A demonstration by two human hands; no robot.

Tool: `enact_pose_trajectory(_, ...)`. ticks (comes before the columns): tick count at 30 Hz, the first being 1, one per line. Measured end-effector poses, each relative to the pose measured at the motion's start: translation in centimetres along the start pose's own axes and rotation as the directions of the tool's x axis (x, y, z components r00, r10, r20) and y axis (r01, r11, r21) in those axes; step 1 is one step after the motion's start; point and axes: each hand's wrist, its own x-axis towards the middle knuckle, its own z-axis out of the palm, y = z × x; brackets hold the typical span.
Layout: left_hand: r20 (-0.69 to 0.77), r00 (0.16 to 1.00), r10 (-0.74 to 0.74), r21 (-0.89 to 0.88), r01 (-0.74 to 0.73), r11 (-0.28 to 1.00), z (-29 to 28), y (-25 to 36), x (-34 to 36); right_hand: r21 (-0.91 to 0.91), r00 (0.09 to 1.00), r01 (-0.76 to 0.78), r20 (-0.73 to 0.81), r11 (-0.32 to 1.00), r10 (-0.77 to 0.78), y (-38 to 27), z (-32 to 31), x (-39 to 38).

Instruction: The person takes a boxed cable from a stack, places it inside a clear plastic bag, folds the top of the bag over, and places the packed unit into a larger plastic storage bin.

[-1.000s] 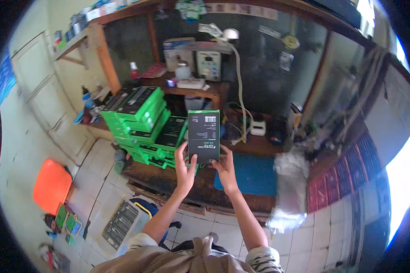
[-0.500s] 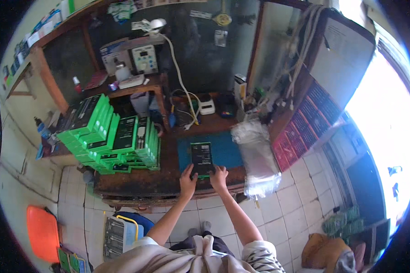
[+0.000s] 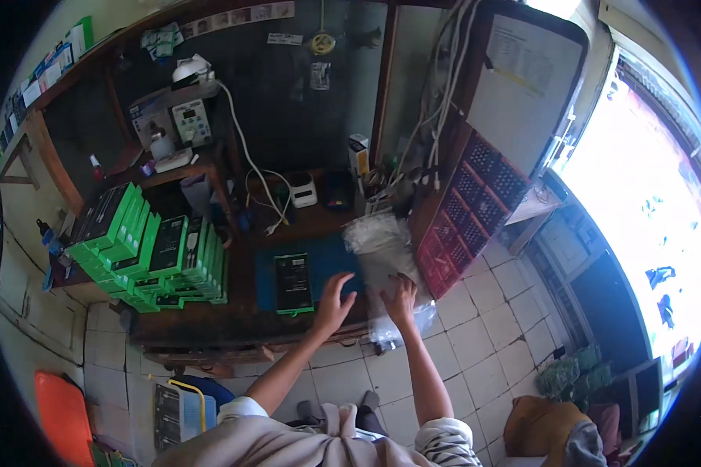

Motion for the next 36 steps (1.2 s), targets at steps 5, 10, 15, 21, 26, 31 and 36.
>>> enact_pose_trajectory(5, 0.105, 0.994, 0.023, 0.027, -0.026, 0.999, 7.3, -3.0, -0.2, 0.046, 0.974, 0.058, 0.215, 0.997, -0.066, 2.3, -0.6, -0.7)
enact_pose_trajectory(10, 0.209, 0.976, 0.054, 0.198, -0.097, 0.975, 9.8, -3.9, -0.4, -0.011, 0.990, 0.034, 0.141, 0.999, -0.032, 3.3, -0.6, -1.4)
enact_pose_trajectory(15, 0.086, 0.994, 0.073, 0.259, -0.094, 0.961, 9.9, -2.6, -0.1, -0.035, 0.976, 0.085, 0.205, 0.996, -0.077, 3.1, -1.5, 0.1)
enact_pose_trajectory(21, 0.017, 0.996, -0.087, 0.281, 0.079, 0.956, 9.3, -2.7, 2.5, 0.071, 0.980, 0.177, 0.076, 0.982, -0.182, 1.5, -3.2, 3.9)
enact_pose_trajectory(26, -0.156, 0.986, 0.061, 0.203, -0.028, 0.979, 6.6, 0.9, 6.9, 0.200, 0.982, 0.182, 0.009, 0.963, -0.187, 0.3, -5.3, 6.8)
enact_pose_trajectory(31, -0.404, 0.912, 0.075, 0.199, 0.008, 0.980, 1.8, 3.4, 8.7, 0.649, 0.980, -0.188, 0.172, 0.737, 0.098, 0.1, -4.1, 7.0)
enact_pose_trajectory(36, -0.524, 0.852, 0.019, 0.197, 0.099, 0.975, -4.5, 4.0, 7.2, 0.800, 0.802, -0.596, 0.587, 0.073, 0.115, -4.2, -1.9, 6.5)
